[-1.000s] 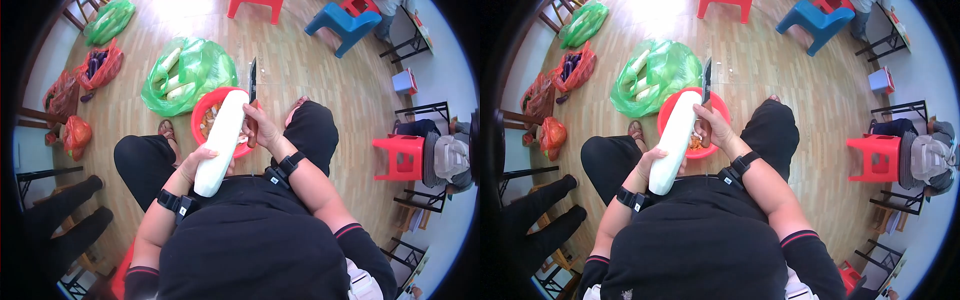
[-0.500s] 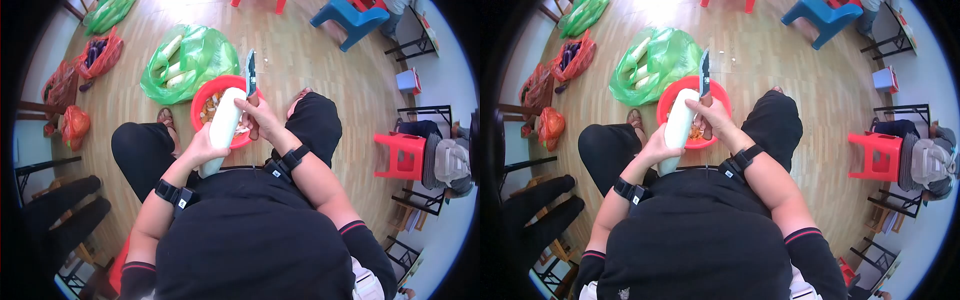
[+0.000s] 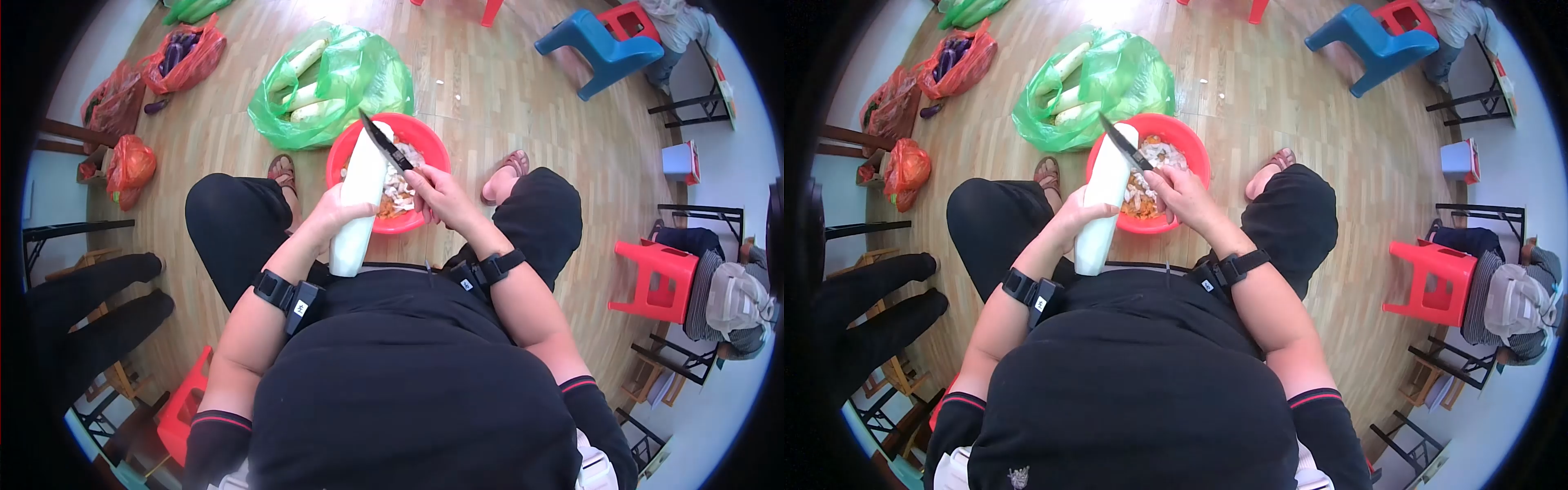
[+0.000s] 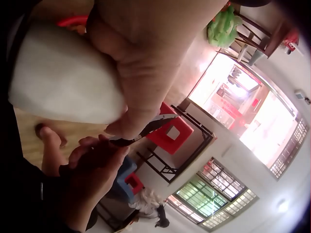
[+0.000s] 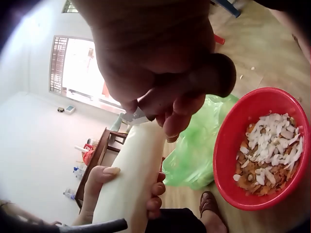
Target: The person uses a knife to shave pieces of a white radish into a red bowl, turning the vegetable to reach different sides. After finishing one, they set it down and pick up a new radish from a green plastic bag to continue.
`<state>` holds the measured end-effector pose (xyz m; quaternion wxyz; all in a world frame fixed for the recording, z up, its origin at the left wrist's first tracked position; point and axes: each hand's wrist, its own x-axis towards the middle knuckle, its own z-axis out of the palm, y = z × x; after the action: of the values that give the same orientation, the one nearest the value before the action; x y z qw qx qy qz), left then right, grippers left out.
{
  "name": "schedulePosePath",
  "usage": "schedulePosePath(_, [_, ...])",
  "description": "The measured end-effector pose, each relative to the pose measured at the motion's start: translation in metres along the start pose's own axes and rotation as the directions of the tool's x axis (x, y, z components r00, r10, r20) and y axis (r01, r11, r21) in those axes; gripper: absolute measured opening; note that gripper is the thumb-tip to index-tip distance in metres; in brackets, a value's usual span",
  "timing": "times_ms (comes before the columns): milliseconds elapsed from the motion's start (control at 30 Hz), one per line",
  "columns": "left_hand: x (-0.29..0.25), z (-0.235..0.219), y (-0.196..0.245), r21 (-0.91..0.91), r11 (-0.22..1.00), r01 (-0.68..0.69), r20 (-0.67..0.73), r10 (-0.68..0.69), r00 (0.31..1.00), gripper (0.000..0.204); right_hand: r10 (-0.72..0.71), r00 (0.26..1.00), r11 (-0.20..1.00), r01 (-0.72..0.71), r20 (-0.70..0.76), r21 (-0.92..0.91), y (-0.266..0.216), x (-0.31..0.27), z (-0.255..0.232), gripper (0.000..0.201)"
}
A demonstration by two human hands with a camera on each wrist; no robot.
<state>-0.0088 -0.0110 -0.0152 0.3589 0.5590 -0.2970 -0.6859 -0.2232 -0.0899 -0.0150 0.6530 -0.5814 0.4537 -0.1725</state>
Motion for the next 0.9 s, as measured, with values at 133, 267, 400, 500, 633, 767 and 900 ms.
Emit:
schedulePosePath(133, [0.000, 0.001, -0.003, 0.006, 0.997, 0.076, 0.006, -0.076, 0.997, 0.049, -0.005, 0.996, 0.996, 0.013, 0.087, -0.090, -0.013, -0.009, 0.003, 0.032])
schedulePosePath(267, [-0.003, 0.004, 0.002, 0.024, 0.998, 0.066, 0.018, -0.067, 0.998, 0.049, -0.040, 0.977, 0.988, 0.070, 0.211, -0.137, -0.014, -0.010, 0.007, 0.032])
schedulePosePath(400, [-0.003, 0.004, 0.002, 0.066, 0.997, 0.041, 0.015, -0.042, 0.999, 0.055, -0.231, 0.963, 0.875, 0.268, 0.137, -0.404, -0.003, -0.005, 0.005, 0.030])
schedulePosePath(500, [-0.007, 0.007, 0.003, 0.075, 0.997, 0.003, 0.012, -0.003, 1.000, 0.055, -0.328, 0.945, 0.826, 0.285, -0.003, -0.487, 0.006, 0.004, -0.005, 0.030])
schedulePosePath(633, [-0.006, 0.008, 0.005, 0.066, 0.998, 0.023, 0.034, -0.025, 0.999, 0.054, -0.295, 0.943, 0.858, 0.191, -0.153, -0.476, 0.013, 0.014, -0.017, 0.029])
schedulePosePath(767, [-0.005, 0.006, 0.002, 0.076, 0.997, 0.013, 0.027, -0.015, 1.000, 0.054, -0.289, 0.946, 0.890, 0.209, -0.145, -0.405, 0.011, 0.010, -0.016, 0.029])
schedulePosePath(900, [-0.002, 0.002, -0.001, 0.030, 0.999, 0.026, 0.019, -0.027, 0.999, 0.053, -0.282, 0.954, 0.860, 0.300, 0.105, -0.413, -0.012, -0.011, 0.001, 0.033])
